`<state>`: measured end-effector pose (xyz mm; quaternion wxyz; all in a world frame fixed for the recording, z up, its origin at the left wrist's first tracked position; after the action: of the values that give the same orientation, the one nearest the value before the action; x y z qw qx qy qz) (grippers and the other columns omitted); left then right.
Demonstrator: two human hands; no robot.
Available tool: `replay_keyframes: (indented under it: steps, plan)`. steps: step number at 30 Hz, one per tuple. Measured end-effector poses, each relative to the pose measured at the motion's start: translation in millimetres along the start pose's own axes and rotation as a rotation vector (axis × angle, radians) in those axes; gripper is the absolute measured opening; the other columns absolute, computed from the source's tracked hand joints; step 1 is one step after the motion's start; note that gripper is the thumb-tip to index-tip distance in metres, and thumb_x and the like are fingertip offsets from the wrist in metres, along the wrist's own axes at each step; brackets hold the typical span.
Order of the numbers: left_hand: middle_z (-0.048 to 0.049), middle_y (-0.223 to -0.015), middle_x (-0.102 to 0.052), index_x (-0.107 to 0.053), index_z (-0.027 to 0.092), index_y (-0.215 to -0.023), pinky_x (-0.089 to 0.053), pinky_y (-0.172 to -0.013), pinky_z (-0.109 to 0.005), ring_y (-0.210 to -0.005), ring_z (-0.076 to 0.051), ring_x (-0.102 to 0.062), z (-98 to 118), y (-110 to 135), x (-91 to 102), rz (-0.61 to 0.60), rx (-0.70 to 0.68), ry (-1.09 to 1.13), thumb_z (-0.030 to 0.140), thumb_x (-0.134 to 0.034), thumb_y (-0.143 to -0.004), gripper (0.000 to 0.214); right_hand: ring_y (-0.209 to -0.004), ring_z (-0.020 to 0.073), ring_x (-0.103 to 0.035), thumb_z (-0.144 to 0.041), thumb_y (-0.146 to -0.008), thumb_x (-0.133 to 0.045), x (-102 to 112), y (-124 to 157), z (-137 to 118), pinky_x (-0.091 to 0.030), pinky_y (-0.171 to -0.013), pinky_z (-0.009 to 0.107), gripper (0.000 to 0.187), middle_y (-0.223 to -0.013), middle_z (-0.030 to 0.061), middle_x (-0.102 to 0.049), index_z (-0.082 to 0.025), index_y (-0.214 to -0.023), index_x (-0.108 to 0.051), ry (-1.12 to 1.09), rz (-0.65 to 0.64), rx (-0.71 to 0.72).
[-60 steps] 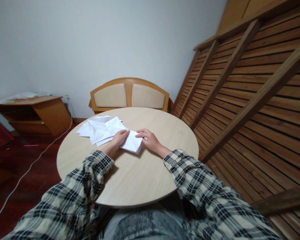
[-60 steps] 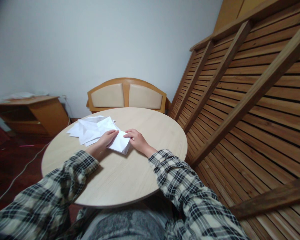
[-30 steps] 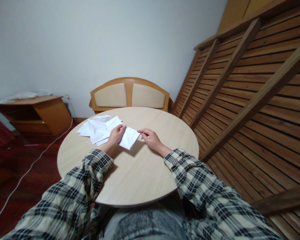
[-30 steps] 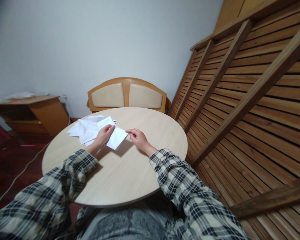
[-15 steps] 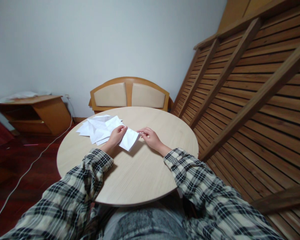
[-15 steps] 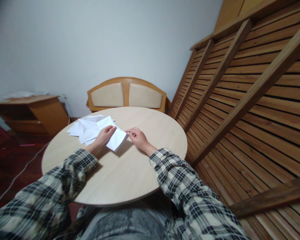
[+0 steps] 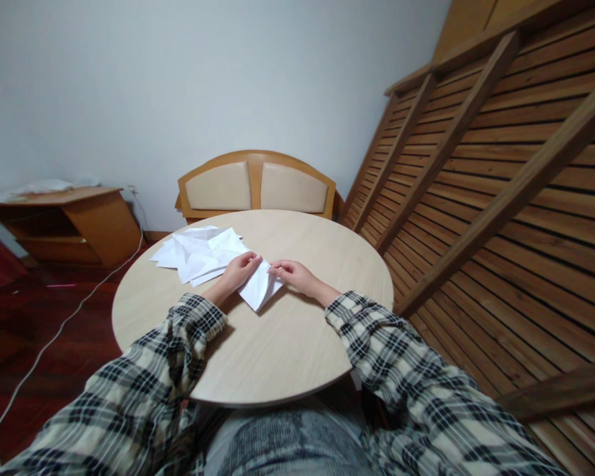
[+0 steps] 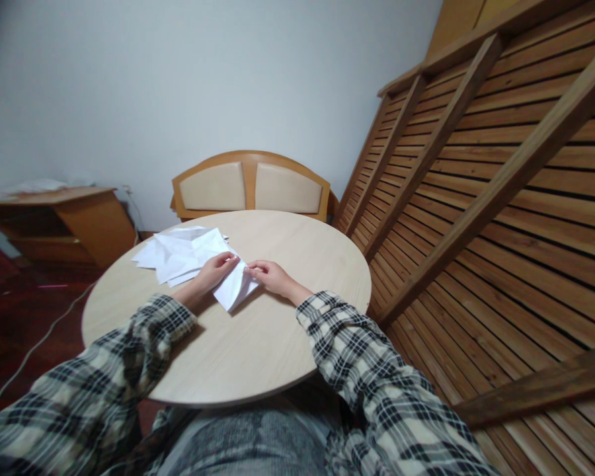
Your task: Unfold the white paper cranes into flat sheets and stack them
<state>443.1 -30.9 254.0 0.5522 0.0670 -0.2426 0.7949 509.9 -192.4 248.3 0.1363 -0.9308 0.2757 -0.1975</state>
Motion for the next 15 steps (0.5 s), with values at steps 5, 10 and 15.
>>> replay_keyframes:
  steps: [5,10,15]
  plan:
    - [-0.0009,-0.066,-0.056,-0.059,0.017,-0.080,-0.037,-0.051,-0.025,-0.058,-0.014,-0.050,-1,-1,-3.5,0.013,0.000,0.049,0.046,-0.061,-0.078,0.029,-0.069,0.0134,-0.055,-0.042,-0.080,-0.067,3,1,2,-0.045,-0.066,0.027,0.027,-0.075,0.0024,-0.064,-0.015,-0.080,-0.067,0.020,0.040,-0.041]
    - [-0.0062,-0.077,-0.062,-0.060,0.017,-0.082,-0.043,-0.056,-0.028,-0.065,-0.016,-0.054,-1,-4,-0.6,0.119,0.067,0.235,0.050,-0.054,-0.083,0.034,-0.066,0.0126,-0.053,-0.043,-0.078,-0.069,13,-3,10,-0.043,-0.063,0.026,0.028,-0.073,0.0012,-0.062,-0.016,-0.074,-0.064,0.027,0.205,-0.016]
    - [-0.0134,-0.082,-0.066,-0.062,0.015,-0.093,-0.049,-0.059,-0.032,-0.071,-0.020,-0.061,0,0,-9.0,0.036,0.141,0.339,0.057,-0.041,-0.090,0.046,-0.069,0.0138,-0.054,-0.047,-0.078,-0.067,22,-4,9,-0.043,-0.063,0.026,0.029,-0.076,0.0018,-0.063,-0.017,-0.076,-0.064,0.044,0.353,0.019]
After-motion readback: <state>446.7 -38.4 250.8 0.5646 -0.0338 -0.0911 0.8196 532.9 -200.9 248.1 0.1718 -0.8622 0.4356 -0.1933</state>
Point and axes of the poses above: each hand's wrist, its own y-axis away from the middle knuckle, its own x-axis out of the back of the hand, z = x × y, the point moved 4 cm from there along -y, towards the middle knuckle
